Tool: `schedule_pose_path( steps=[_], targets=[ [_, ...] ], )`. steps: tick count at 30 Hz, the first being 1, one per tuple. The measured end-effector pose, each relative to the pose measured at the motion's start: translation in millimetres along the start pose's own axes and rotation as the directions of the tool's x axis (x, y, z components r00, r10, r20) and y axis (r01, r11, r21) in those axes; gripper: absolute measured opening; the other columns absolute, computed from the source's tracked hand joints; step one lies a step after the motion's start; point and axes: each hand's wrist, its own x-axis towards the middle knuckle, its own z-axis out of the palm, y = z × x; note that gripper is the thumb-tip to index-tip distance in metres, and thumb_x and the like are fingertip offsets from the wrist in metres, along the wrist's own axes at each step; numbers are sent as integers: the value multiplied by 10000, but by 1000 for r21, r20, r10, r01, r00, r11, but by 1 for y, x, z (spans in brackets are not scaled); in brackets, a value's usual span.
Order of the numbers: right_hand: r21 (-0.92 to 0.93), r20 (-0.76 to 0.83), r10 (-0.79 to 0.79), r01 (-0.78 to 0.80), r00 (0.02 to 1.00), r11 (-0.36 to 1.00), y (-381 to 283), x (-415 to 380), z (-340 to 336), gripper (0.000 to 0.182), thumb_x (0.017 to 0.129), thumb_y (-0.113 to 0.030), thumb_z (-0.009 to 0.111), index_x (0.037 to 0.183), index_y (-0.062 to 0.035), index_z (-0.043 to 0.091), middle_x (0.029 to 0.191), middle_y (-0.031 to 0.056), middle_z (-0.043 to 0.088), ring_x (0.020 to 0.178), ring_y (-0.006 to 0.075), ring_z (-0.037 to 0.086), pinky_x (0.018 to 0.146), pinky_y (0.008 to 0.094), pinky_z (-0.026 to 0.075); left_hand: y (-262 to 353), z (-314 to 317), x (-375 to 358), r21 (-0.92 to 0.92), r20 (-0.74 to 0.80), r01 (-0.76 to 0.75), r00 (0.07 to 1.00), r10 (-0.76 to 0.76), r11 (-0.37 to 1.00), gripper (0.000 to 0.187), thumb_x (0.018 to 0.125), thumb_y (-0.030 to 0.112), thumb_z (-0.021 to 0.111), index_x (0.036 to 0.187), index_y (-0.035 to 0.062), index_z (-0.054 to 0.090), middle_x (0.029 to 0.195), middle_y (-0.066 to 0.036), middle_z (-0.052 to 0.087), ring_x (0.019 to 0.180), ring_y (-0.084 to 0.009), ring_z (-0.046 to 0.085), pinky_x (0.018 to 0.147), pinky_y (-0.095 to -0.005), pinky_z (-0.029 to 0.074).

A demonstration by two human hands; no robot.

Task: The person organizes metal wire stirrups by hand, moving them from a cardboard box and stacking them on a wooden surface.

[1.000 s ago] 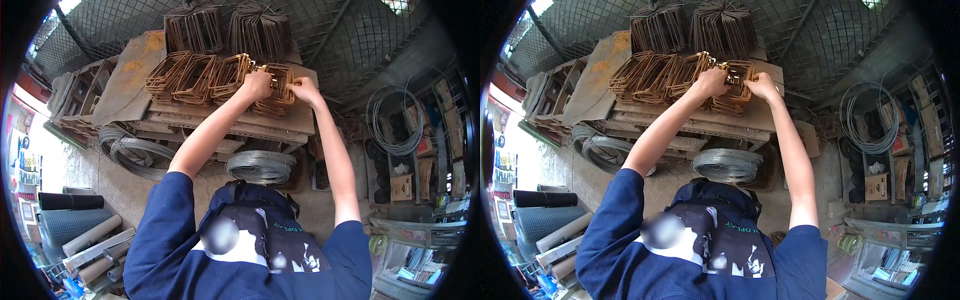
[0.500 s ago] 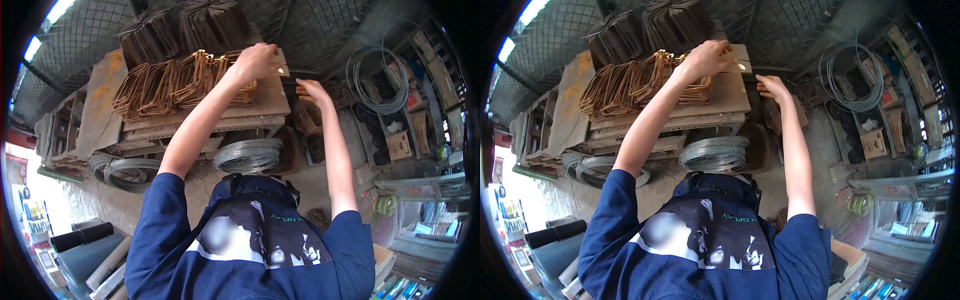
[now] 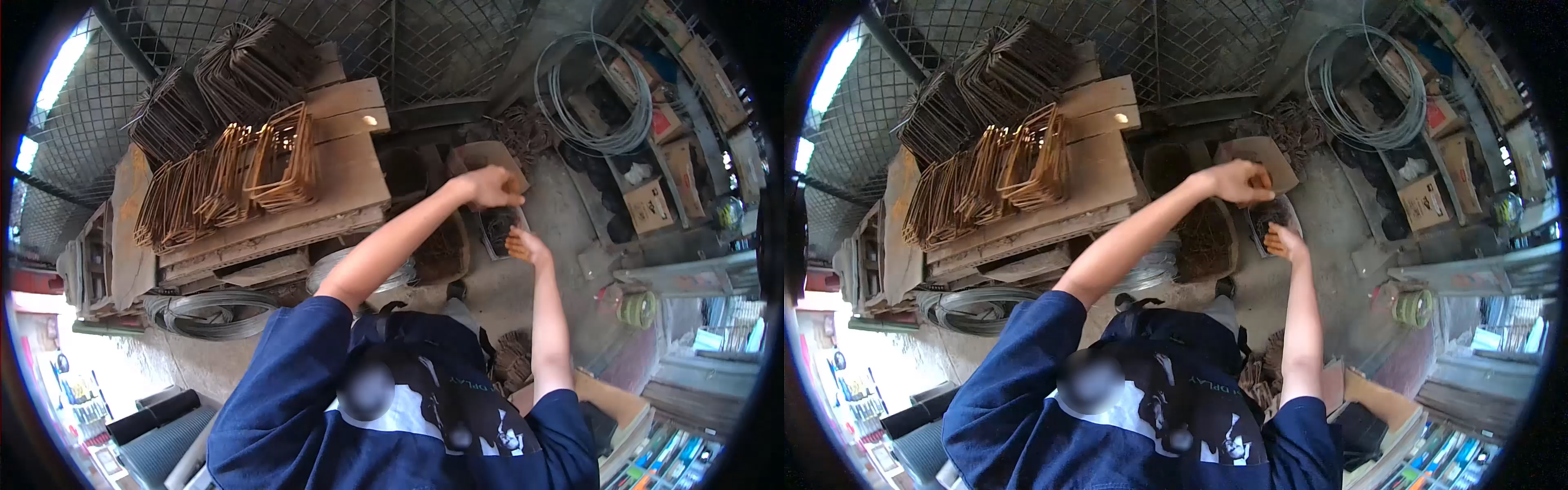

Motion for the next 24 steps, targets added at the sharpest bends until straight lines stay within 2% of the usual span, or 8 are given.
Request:
schedule_pose_path(
  steps=[2, 3, 6, 9, 13, 18, 22, 24],
  targets=[
    [-14, -33, 110, -110, 993, 994, 15, 42, -29, 453, 842, -358, 553, 1122, -8, 492, 1074, 127, 556, 941, 225, 565, 836, 357, 462, -27, 28, 32, 36, 19, 134, 991, -135, 990, 515, 785, 478, 570, 992, 8, 601, 1011, -184, 602, 952, -287, 577, 807, -353, 453],
    [-29, -16, 120, -120, 993, 992, 21, 63, -41, 453, 842, -358, 553, 1122, -8, 492, 1074, 127, 556, 941, 225, 565, 836, 357, 462, -42, 45, 44, 116, -98, 63, 994, -51, 991, 482, 781, 458, 569, 940, 5, 614, 881, -179, 631, 796, -301, 612, 727, -371, 479],
    [-84, -51, 32, -36, 998, 996, 53, 106, -71, 353, 843, -321, 562, 1003, -7, 548, 842, 95, 612, 736, 175, 591, 675, 332, 499, -90, 96, 75, -19, -56, 345, 937, -345, 939, 480, 798, 454, 546, 957, 4, 606, 983, -183, 603, 944, -316, 565, 820, -376, 436],
    [-135, 32, 129, -123, 991, 983, 105, 146, -91, 347, 849, -315, 546, 1023, -15, 543, 925, 112, 611, 818, 198, 603, 701, 340, 506, -138, 163, 76, -220, 16, 611, 782, -623, 760, 472, 817, 428, 524, 964, -15, 591, 1042, -193, 580, 1014, -311, 535, 862, -370, 408],
    [-178, 14, 328, -320, 945, 931, 159, 172, -94, 252, 846, -247, 557, 990, -40, 553, 838, 67, 621, 708, 159, 609, 626, 307, 512, -199, 251, 43, -210, 91, 696, 713, -695, 687, 490, 828, 447, 500, 1039, 9, 559, 988, -156, 603, 968, -295, 554, 838, -382, 425],
    [-309, -6, 457, -436, 890, 845, 202, 220, -77, 250, 879, -254, 530, 964, -21, 565, 826, 71, 620, 712, 153, 611, 641, 292, 514, -275, 329, 7, -106, 285, 930, 367, -886, 351, 432, 841, 402, 434, 1096, 76, 558, 1091, -201, 564, 999, -322, 549, 853, -409, 439],
    [-388, 89, 397, -335, 914, 859, 254, 280, -55, 255, 881, -260, 539, 884, -8, 574, 760, 72, 608, 668, 139, 593, 597, 299, 494, -343, 380, -12, -125, 185, 829, 559, -809, 545, 405, 850, 398, 431, 987, 54, 595, 942, -183, 620, 917, -322, 583, 807, -402, 457],
    [-434, 114, 392, -309, 913, 846, 277, 310, -46, 245, 878, -257, 544, 866, -14, 569, 740, 68, 604, 641, 139, 583, 577, 295, 483, -383, 412, -17, -341, 253, 925, 260, -932, 166, 368, 858, 375, 439, 959, 52, 582, 884, -160, 619, 867, -307, 597, 766, -404, 464]
  ],
)
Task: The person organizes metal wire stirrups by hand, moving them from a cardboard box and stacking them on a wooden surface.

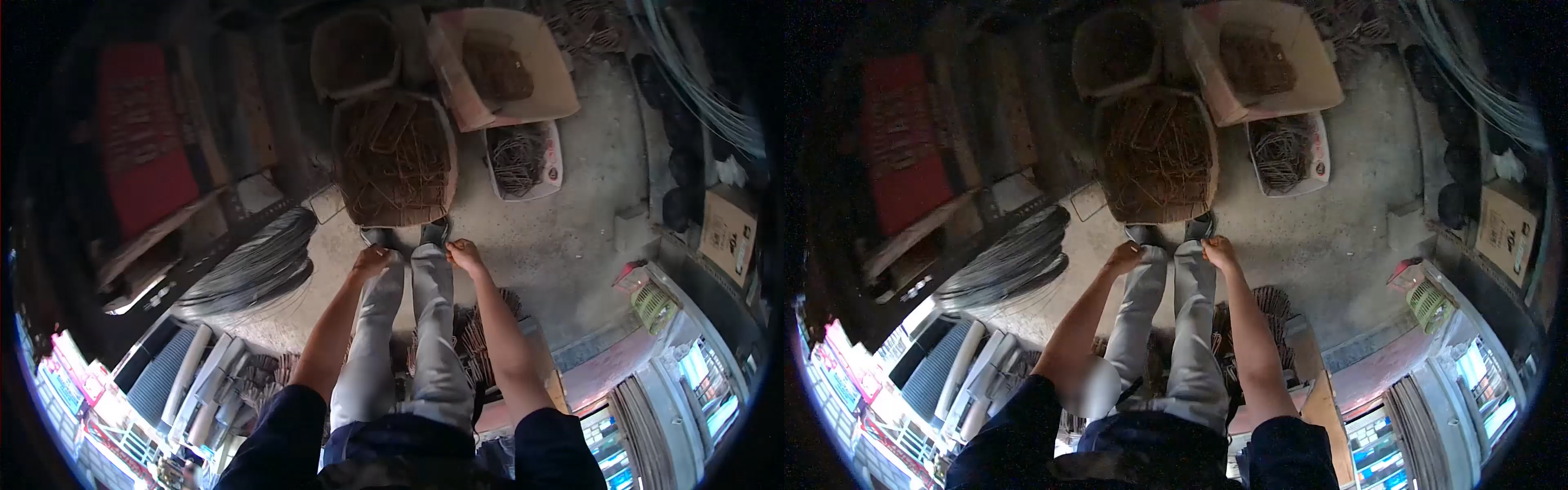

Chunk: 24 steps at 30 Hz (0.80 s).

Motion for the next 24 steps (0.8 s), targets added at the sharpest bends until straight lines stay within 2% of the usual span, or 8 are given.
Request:
schedule_pose_path(
  steps=[5, 6, 7, 8, 10, 11, 13, 24],
  targets=[
    [-508, -46, -433, 352, 900, 786, 18, 132, 11, 418, 871, -310, 511, 547, -46, 507, 518, 63, 531, 539, 148, 536, 540, 303, 418, -42, 25, 113, 194, -149, -259, 946, 289, 946, 312, 863, 331, 444, 970, 61, 558, 807, -160, 606, 801, -323, 594, 674, -425, 477],
    [-608, 90, -561, 492, 823, 624, 19, 155, 7, 432, 869, -313, 511, 530, -46, 500, 560, 59, 554, 548, 157, 533, 554, 312, 416, -49, 29, 133, 214, -176, -315, 919, 354, 925, 298, 861, 319, 447, 972, 63, 553, 794, -167, 603, 786, -335, 590, 646, -427, 480],
    [-463, 4, -441, 393, 897, 794, 16, 178, 9, 392, 858, -301, 534, 569, -38, 522, 613, 67, 584, 567, 166, 543, 564, 314, 422, -54, 33, 152, 236, -206, -371, 884, 420, 898, 285, 860, 308, 451, 973, 65, 549, 782, -174, 601, 771, -347, 586, 618, -430, 483],
    [-695, 42, -566, 431, 823, 576, 2, 191, 10, 293, 850, -262, 557, 668, -33, 574, 674, 78, 616, 605, 169, 568, 571, 300, 433, -57, 36, 170, 223, -203, -364, 890, 408, 904, 285, 860, 308, 451, 973, 65, 549, 782, -174, 601, 771, -347, 586, 618, -430, 483],
    [-422, -131, -549, 455, 825, 784, -27, 200, 17, 199, 844, -209, 573, 769, -30, 615, 695, 79, 632, 640, 157, 589, 577, 289, 442, -59, 36, 198, 644, -205, -492, 627, 751, 586, 270, 847, 299, 487, 969, 68, 555, 793, -166, 612, 763, -327, 599, 633, -423, 486],
    [-425, -123, -547, 454, 828, 783, -34, 222, 21, 199, 844, -209, 573, 769, -30, 615, 695, 79, 632, 640, 157, 589, 577, 289, 442, -50, 31, 204, 640, -209, -488, 632, 746, 593, 270, 847, 299, 487, 969, 68, 555, 793, -166, 612, 763, -327, 599, 633, -423, 486],
    [-363, -103, -462, 399, 881, 842, -49, 266, 30, 178, 843, -201, 587, 822, -30, 636, 748, 63, 648, 668, 143, 598, 596, 283, 454, -22, 21, 208, -29, -168, -222, 962, 214, 975, 274, 833, 306, 520, 955, 65, 565, 799, -156, 623, 766, -320, 606, 644, -410, 490],
    [-150, -44, -406, 396, 913, 906, -233, 265, 108, 449, 864, -265, 560, 1250, -73, 434, 1057, 113, 590, 1055, 226, 520, 913, 371, 411, -54, 42, 254, -8, -229, -282, 934, 273, 959, 325, 866, 344, 453, 954, 65, 595, 811, -157, 632, 764, -300, 618, 682, -396, 495]
  ],
)
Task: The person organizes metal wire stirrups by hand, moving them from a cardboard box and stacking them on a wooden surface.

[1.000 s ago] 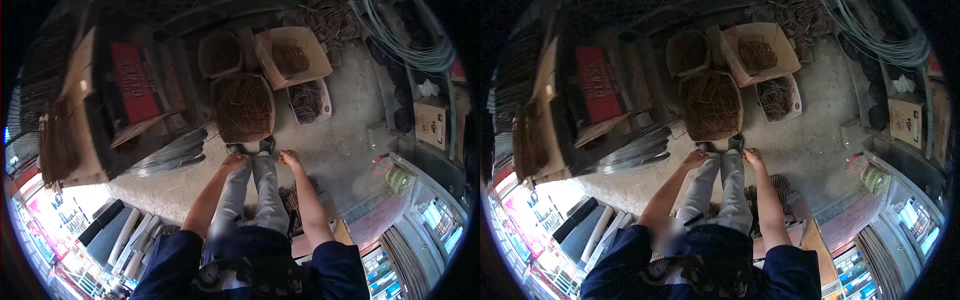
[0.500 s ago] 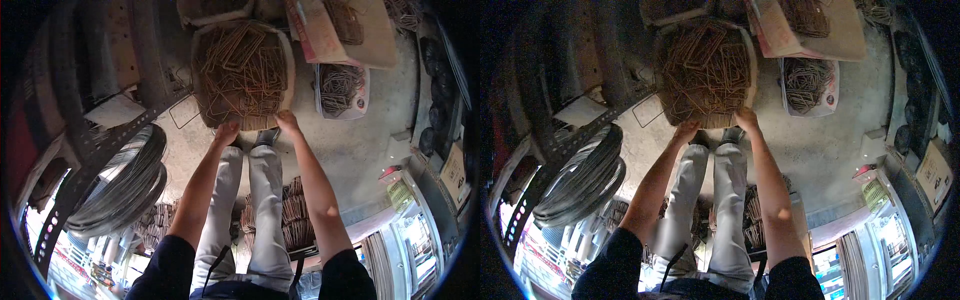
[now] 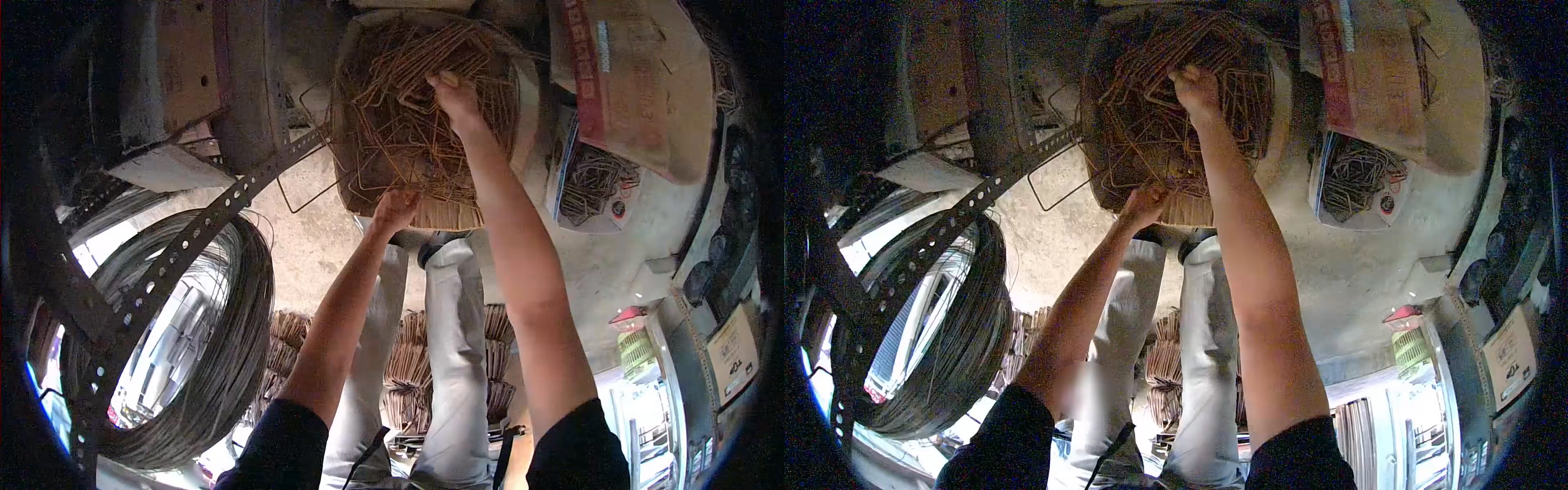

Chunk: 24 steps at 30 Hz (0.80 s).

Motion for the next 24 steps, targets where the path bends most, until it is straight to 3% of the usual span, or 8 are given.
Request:
schedule_pose_path(
  steps=[2, 4, 5, 7, 8, 14, 18, 24],
  targets=[
    [-38, -9, 18, -18, 1000, 999, -5, 9, 9, 524, 878, -263, 539, 1331, -94, 337, 1146, 126, 550, 1120, 241, 478, 971, 387, 370, -29, 21, 5, 2, 92, 98, 991, -98, 995, 370, 905, 374, 382, 1000, 82, 589, 819, -141, 638, 756, -275, 626, 695, -383, 504],
    [251, -82, 90, -67, 992, 966, -6, 18, 17, 540, 874, -215, 538, 1340, -92, 292, 1190, 146, 489, 1103, 260, 482, 965, 401, 400, -100, 86, 19, -575, -220, -93, 974, -44, 813, 330, 894, 345, 399, 1016, 95, 577, 854, -148, 631, 788, -300, 613, 699, -394, 497],
    [388, -110, 135, -82, 985, 918, -5, 21, 20, 551, 873, -191, 537, 1344, -91, 270, 1212, 157, 458, 1094, 269, 485, 962, 408, 415, -84, 69, 10, -578, -224, -93, 973, -48, 811, 330, 894, 345, 399, 1016, 95, 577, 854, -148, 631, 788, -300, 613, 699, -394, 497],
    [633, -148, 235, -90, 961, 769, 1, 25, 23, 576, 869, -143, 536, 1352, -90, 225, 1256, 177, 396, 1076, 288, 489, 957, 422, 445, -35, 16, -15, 32, -159, -45, 986, 50, 998, 285, 879, 294, 412, 988, 89, 577, 893, -167, 616, 833, -332, 591, 706, -412, 489],
    [737, -156, 286, -81, 945, 671, 2, 25, 23, 592, 868, -119, 535, 1356, -89, 203, 1278, 187, 366, 1067, 297, 491, 954, 429, 460, -37, 15, -16, 25, -162, -45, 986, 48, 999, 285, 879, 294, 412, 988, 89, 577, 893, -167, 616, 833, -332, 591, 706, -412, 489],
    [195, -100, -14, 34, 995, 980, 34, -2, -2, 337, 818, -42, 594, 1111, 58, 462, 1135, 192, 496, 948, 286, 564, 840, 387, 525, -26, 11, -21, 13, -245, -42, 968, 44, 999, 240, 803, 276, 529, 928, 86, 606, 818, -180, 620, 810, -366, 593, 691, -431, 484],
    [279, -67, -169, 181, 983, 943, 43, -42, -23, 367, 804, -67, 623, 1081, 110, 458, 1044, 186, 554, 967, 256, 563, 813, 368, 527, -4, 5, -23, -114, -306, -52, 952, 14, 992, 312, 835, 343, 495, 860, 55, 610, 812, -209, 608, 813, -378, 586, 681, -439, 467],
    [374, 145, 51, -103, 988, 922, -4, -140, -74, 402, 777, -116, 667, 1085, 80, 499, 988, 142, 616, 898, 221, 610, 740, 314, 534, -1, 20, 3, -579, -218, 74, 946, -242, 812, 615, 871, 539, 336, 835, -24, 581, 776, -268, 583, 835, -389, 587, 694, -422, 449]
  ],
)
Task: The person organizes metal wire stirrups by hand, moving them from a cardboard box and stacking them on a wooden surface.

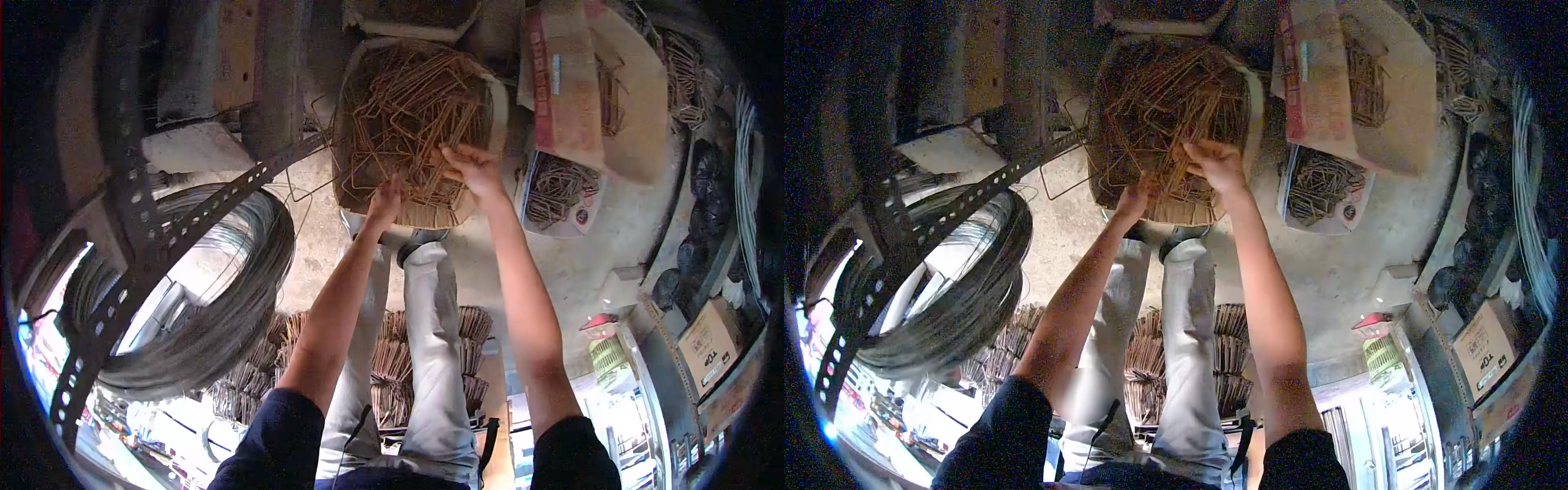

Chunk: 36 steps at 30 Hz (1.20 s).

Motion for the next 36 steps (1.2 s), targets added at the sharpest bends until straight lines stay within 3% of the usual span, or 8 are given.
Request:
schedule_pose_path(
  steps=[2, 4, 9, 17, 19, 22, 25, 36],
  targets=[
    [-26, 19, 2, -1, 1000, 1000, -4, -14, -7, 358, 778, -119, 667, 1049, 73, 532, 965, 135, 626, 876, 213, 618, 706, 300, 530, 27, -1, -9, -47, -62, -102, 993, 99, 994, 670, 871, 569, 295, 849, -37, 580, 782, -282, 578, 859, -395, 582, 720, -419, 445],
    [-50, 34, 5, -3, 999, 999, 3, -17, -15, 315, 779, -121, 667, 1013, 65, 566, 942, 128, 636, 854, 206, 626, 672, 285, 525, 107, -14, -41, 97, -63, 172, 984, -167, 980, 678, 872, 575, 272, 900, -22, 593, 821, -302, 576, 926, -413, 554, 785, -428, 420],
    [-590, -121, -291, 167, 949, 790, 4, -19, -25, 226, 772, -105, 668, 944, 35, 623, 891, 90, 653, 775, 146, 623, 657, 269, 486, 110, -8, -64, 48, 14, 98, 995, -99, 994, 672, 875, 577, 256, 963, 8, 602, 878, -285, 589, 975, -386, 547, 845, -420, 396],
    [-78, 200, -48, 64, 979, 995, -80, -118, -29, 276, 822, -162, 607, 1015, 34, 590, 959, 105, 636, 885, 176, 608, 766, 289, 471, 167, -11, -102, -238, 46, 29, 999, -19, 971, 745, 860, 623, 251, 1159, -10, 503, 1121, -164, 557, 1045, -261, 526, 894, -333, 399],
    [5, 301, -52, 52, 952, 999, -90, -136, -39, 280, 840, -175, 583, 1043, 18, 580, 967, 113, 631, 925, 204, 606, 793, 310, 469, 227, -29, -125, -573, 456, 303, 890, -11, 761, 739, 858, 626, 267, 1149, -16, 493, 1118, -132, 552, 1029, -230, 535, 874, -330, 419],
    [-11, 333, -54, 61, 941, 998, -116, -172, -49, 314, 845, -170, 565, 1089, 25, 531, 1006, 126, 599, 951, 261, 596, 825, 350, 476, 278, -49, -148, -582, 647, 360, 748, 147, 730, 668, 882, 586, 261, 1117, 8, 502, 1025, -130, 581, 985, -193, 556, 849, -322, 438],
    [66, 324, -134, 119, 937, 991, -139, -207, -55, 295, 855, -172, 554, 1076, 21, 535, 1012, 125, 596, 940, 263, 598, 814, 358, 480, 338, -79, -195, -343, 574, 49, 802, 168, 938, 597, 920, 511, 245, 1108, 5, 499, 939, -107, 597, 902, -180, 582, 819, -290, 454],
    [85, 350, -452, 453, 821, 888, -285, -416, -34, 351, 837, -137, 586, 1131, 38, 511, 960, 87, 588, 825, 201, 614, 686, 310, 524, 516, -174, -389, -316, 458, -522, 647, 609, 792, 311, 926, 244, 452, 1103, -1, 524, 807, -24, 566, 765, -91, 541, 731, -228, 436]
  ],
)
